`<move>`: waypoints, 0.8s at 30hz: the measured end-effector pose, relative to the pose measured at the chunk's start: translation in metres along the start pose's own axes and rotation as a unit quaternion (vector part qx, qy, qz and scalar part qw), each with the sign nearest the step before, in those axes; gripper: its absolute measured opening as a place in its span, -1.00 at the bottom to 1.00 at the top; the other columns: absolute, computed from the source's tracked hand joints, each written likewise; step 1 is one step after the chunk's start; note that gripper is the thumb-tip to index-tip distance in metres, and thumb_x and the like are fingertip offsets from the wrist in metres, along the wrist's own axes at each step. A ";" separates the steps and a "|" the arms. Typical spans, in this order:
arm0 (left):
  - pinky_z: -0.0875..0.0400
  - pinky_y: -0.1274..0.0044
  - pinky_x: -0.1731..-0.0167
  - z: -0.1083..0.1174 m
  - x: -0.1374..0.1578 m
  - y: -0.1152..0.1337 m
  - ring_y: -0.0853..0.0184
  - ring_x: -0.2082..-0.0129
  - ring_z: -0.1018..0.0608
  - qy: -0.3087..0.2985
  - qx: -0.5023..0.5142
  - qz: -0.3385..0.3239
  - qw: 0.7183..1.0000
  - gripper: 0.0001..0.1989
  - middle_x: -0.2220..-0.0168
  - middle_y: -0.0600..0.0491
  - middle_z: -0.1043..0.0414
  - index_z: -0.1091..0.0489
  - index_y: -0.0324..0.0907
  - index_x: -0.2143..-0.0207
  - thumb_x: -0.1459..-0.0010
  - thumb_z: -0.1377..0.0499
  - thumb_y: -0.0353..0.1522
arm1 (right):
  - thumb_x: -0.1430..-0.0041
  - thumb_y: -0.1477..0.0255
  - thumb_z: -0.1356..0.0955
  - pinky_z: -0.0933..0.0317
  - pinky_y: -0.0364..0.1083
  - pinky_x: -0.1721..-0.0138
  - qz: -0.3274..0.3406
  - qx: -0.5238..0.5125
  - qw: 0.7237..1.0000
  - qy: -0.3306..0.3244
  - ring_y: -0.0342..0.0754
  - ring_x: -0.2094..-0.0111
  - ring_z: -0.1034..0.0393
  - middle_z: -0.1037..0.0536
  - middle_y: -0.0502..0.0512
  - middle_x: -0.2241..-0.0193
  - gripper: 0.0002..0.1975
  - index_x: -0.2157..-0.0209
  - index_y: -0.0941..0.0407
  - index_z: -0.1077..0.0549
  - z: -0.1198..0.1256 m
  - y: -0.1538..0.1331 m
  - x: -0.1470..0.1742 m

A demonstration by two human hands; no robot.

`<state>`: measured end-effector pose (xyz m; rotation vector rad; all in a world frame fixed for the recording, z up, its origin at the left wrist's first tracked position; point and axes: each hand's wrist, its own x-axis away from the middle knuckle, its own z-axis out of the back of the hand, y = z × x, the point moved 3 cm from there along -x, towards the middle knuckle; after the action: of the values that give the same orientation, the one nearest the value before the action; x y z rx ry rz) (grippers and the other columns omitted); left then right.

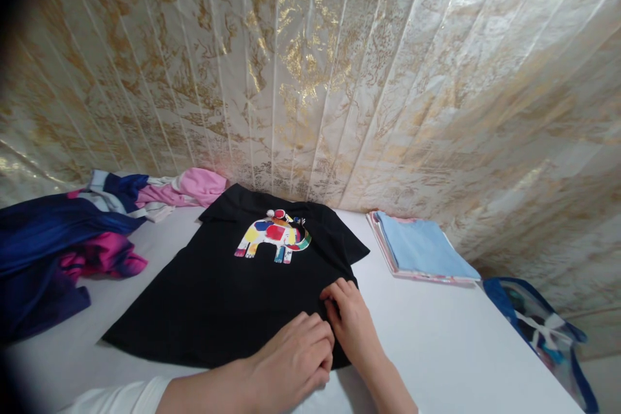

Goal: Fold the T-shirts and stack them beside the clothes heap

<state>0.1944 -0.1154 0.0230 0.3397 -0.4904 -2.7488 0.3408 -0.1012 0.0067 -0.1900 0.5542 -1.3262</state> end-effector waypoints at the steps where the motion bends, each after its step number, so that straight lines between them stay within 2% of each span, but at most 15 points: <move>1: -0.19 0.45 0.22 -0.002 0.000 0.000 0.29 0.20 -0.36 0.000 -0.007 -0.004 1.000 -0.84 0.24 0.08 -0.36 -0.31 -0.19 0.37 -0.26 -0.16 -0.32 | -0.20 0.57 -0.21 -0.26 0.02 0.17 0.008 0.011 1.000 0.017 0.01 0.21 -0.34 -0.44 0.09 0.27 -0.82 0.28 0.06 -0.39 -0.001 0.001 0.001; 3: -0.20 0.43 0.23 -0.007 0.000 -0.002 0.28 0.22 -0.37 0.014 -0.017 0.010 1.000 -0.83 0.24 0.07 -0.36 -0.31 -0.19 0.34 -0.26 -0.16 -0.29 | -0.20 0.53 -0.25 -0.24 0.08 0.08 0.015 0.030 0.999 0.043 0.05 0.11 -0.32 -0.43 0.13 0.16 -0.83 0.19 0.06 -0.40 -0.002 0.001 0.004; 6: -0.23 0.41 0.23 -0.018 -0.003 -0.006 0.23 0.22 -0.39 0.041 -0.037 0.050 0.997 -0.76 0.24 0.03 -0.37 -0.32 -0.20 0.30 -0.20 -0.22 -0.22 | -0.22 0.46 -0.27 -0.21 0.10 0.03 0.010 0.048 0.998 0.048 0.08 0.01 -0.27 -0.41 0.14 0.06 -0.79 0.09 0.05 -0.38 -0.004 0.002 0.005; 9: -0.25 0.39 0.26 -0.028 -0.008 -0.005 0.21 0.21 -0.40 0.037 -0.070 0.035 0.996 -0.81 0.23 0.00 -0.39 -0.33 -0.20 0.33 -0.25 -0.16 -0.25 | -0.25 0.41 -0.26 -0.21 0.10 0.03 0.006 0.064 0.997 0.043 0.08 -0.02 -0.27 -0.41 0.14 0.02 -0.76 0.05 0.03 -0.37 -0.008 0.006 0.006; 11: -0.27 0.40 0.29 -0.026 -0.006 -0.003 0.22 0.21 -0.41 0.031 -0.069 0.016 0.997 -0.81 0.22 0.00 -0.40 -0.35 -0.20 0.30 -0.28 -0.13 -0.25 | -0.26 0.39 -0.25 -0.20 0.12 0.03 0.009 0.075 0.996 0.043 0.09 -0.03 -0.27 -0.40 0.15 0.00 -0.75 0.03 0.02 -0.37 -0.011 0.011 0.007; 13: -0.29 0.42 0.28 -0.014 0.003 -0.003 0.23 0.20 -0.42 0.029 -0.053 0.013 0.998 -0.78 0.18 0.02 -0.41 -0.36 -0.20 0.22 -0.24 -0.17 -0.22 | -0.26 0.38 -0.25 -0.21 0.12 0.04 0.017 0.086 0.995 0.044 0.10 -0.03 -0.27 -0.40 0.15 -0.01 -0.74 0.02 0.01 -0.36 -0.011 0.016 0.008; 15: -0.29 0.45 0.25 0.005 0.025 -0.006 0.26 0.19 -0.42 0.030 -0.032 0.018 0.999 -0.76 0.13 0.04 -0.41 -0.35 -0.19 0.15 -0.21 -0.22 -0.24 | -0.25 0.38 -0.25 -0.22 0.12 0.06 0.030 0.088 0.995 0.047 0.10 -0.02 -0.28 -0.40 0.16 -0.01 -0.73 0.02 0.01 -0.36 -0.009 0.015 0.007; 18: -0.27 0.47 0.14 0.038 0.082 -0.021 0.29 0.14 -0.41 0.053 0.009 0.060 0.997 -0.82 0.08 0.08 -0.39 -0.33 -0.13 0.10 -0.23 -0.18 -0.40 | -0.24 0.43 -0.25 -0.22 0.11 0.04 0.061 0.056 0.996 0.043 0.09 -0.02 -0.28 -0.40 0.16 0.01 -0.73 0.02 0.02 -0.34 -0.005 -0.007 0.004; 21: -0.22 0.46 0.01 0.062 0.151 -0.049 0.29 0.08 -0.39 0.095 0.031 0.164 0.981 -0.70 0.06 0.08 -0.36 -0.31 -0.08 0.08 -0.16 -0.17 -0.52 | -0.22 0.53 -0.23 -0.24 0.07 0.05 0.086 -0.004 0.996 -0.005 0.05 0.03 -0.30 -0.41 0.12 0.05 -0.74 0.08 0.01 -0.36 -0.007 -0.053 -0.006; 24: -0.21 0.43 -0.05 0.074 0.206 -0.075 0.23 0.00 -0.37 0.115 -0.004 0.223 0.968 -0.72 0.02 0.07 -0.35 -0.34 -0.06 0.09 -0.15 -0.16 -0.48 | -0.16 0.63 -0.26 -0.25 -0.01 0.14 0.114 -0.067 0.988 -0.080 0.00 0.15 -0.32 -0.45 0.06 0.19 -0.77 0.25 0.03 -0.40 -0.019 -0.103 -0.024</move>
<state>-0.0368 -0.1002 0.0270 0.4741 -0.4333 -2.2426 0.2395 -0.1005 0.0423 -0.3311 0.5124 -1.0414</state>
